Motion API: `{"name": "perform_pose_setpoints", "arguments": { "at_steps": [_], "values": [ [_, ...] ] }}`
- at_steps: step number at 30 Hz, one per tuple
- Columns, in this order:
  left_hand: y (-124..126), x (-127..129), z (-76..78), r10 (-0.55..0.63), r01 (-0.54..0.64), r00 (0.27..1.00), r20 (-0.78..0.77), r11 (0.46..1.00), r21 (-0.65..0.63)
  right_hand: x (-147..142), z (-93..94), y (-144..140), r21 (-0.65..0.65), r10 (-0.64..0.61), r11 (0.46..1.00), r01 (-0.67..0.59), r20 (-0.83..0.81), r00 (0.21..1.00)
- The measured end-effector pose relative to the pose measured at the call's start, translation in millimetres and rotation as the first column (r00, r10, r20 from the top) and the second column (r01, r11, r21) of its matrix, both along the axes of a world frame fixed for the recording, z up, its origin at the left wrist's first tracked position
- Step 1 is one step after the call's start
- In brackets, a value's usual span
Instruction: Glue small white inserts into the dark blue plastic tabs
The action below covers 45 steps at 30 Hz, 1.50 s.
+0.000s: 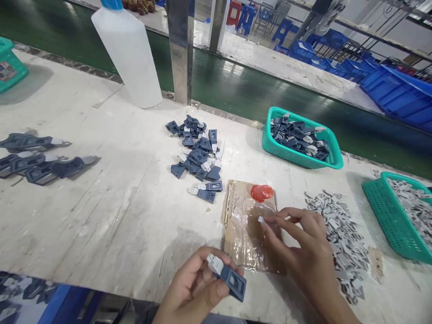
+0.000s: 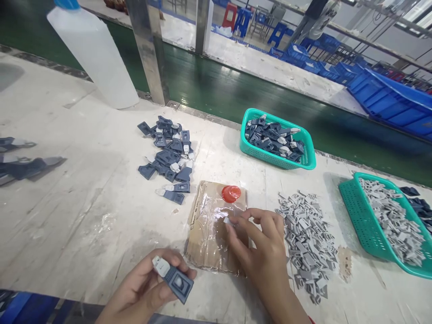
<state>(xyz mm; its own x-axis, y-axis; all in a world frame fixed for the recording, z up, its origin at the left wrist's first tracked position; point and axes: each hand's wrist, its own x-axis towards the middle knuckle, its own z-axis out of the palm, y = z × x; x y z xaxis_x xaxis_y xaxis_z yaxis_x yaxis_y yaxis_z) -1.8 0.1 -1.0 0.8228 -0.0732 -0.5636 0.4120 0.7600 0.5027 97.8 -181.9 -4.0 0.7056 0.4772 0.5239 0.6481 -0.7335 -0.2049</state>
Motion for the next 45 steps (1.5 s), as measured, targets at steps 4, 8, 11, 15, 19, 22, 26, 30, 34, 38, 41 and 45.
{"name": "perform_pose_setpoints", "arguments": {
  "at_steps": [4,8,11,15,19,22,26,30,34,38,41,45],
  "values": [
    [-5,0,-9.6,-0.002,-0.001,0.999,0.049,0.998,0.066,0,-4.9,-1,0.002,-0.018,1.000,0.018,0.013,1.000],
    [-7,-1,-13.0,0.008,-0.016,0.997,0.072,0.993,0.118,0,-5.8,-2,0.015,-0.033,0.999,0.032,0.026,0.999],
    [-7,-1,-11.6,0.005,-0.016,0.997,0.080,0.990,0.139,0,-6.2,-3,0.011,-0.038,0.999,0.038,0.025,0.999],
    [-7,0,-10.9,0.013,-0.024,0.996,0.087,0.992,0.127,-4,-4.3,-3,0.023,-0.044,0.999,0.043,0.022,0.999],
    [-7,0,-11.6,0.015,-0.024,0.997,0.080,0.992,0.123,-9,-4.3,-4,0.085,-0.083,0.993,0.083,0.003,0.997],
    [-7,-1,-11.9,-0.002,-0.010,0.996,0.085,0.990,0.142,-9,-8.5,-3,0.081,-0.081,0.993,0.081,0.006,0.997],
    [-7,-2,-13.4,-0.023,0.007,0.994,0.102,0.988,0.153,-9,-8.1,-3,0.070,-0.073,0.995,0.073,-0.012,0.997],
    [-8,-3,-16.7,-0.034,0.011,0.993,0.113,0.980,0.199,-20,1.7,-4,0.132,-0.086,0.986,0.098,-0.093,0.992],
    [-8,-4,-17.4,-0.059,0.035,0.995,0.086,0.967,0.254,-40,7.6,-3,0.197,0.035,0.980,0.018,-0.264,0.964],
    [-9,-5,-15.0,-0.040,0.021,0.997,0.064,0.963,0.270,-53,6.7,4,0.260,0.181,0.961,-0.094,-0.336,0.924],
    [-9,-5,-13.2,-0.040,0.024,0.998,0.047,0.954,0.300,-56,3.9,11,0.291,0.219,0.949,-0.119,-0.341,0.914],
    [-10,-4,-12.0,-0.034,0.013,0.998,0.059,0.947,0.322,-57,-0.6,15,0.279,0.224,0.951,-0.130,-0.337,0.915]
  ]
}}
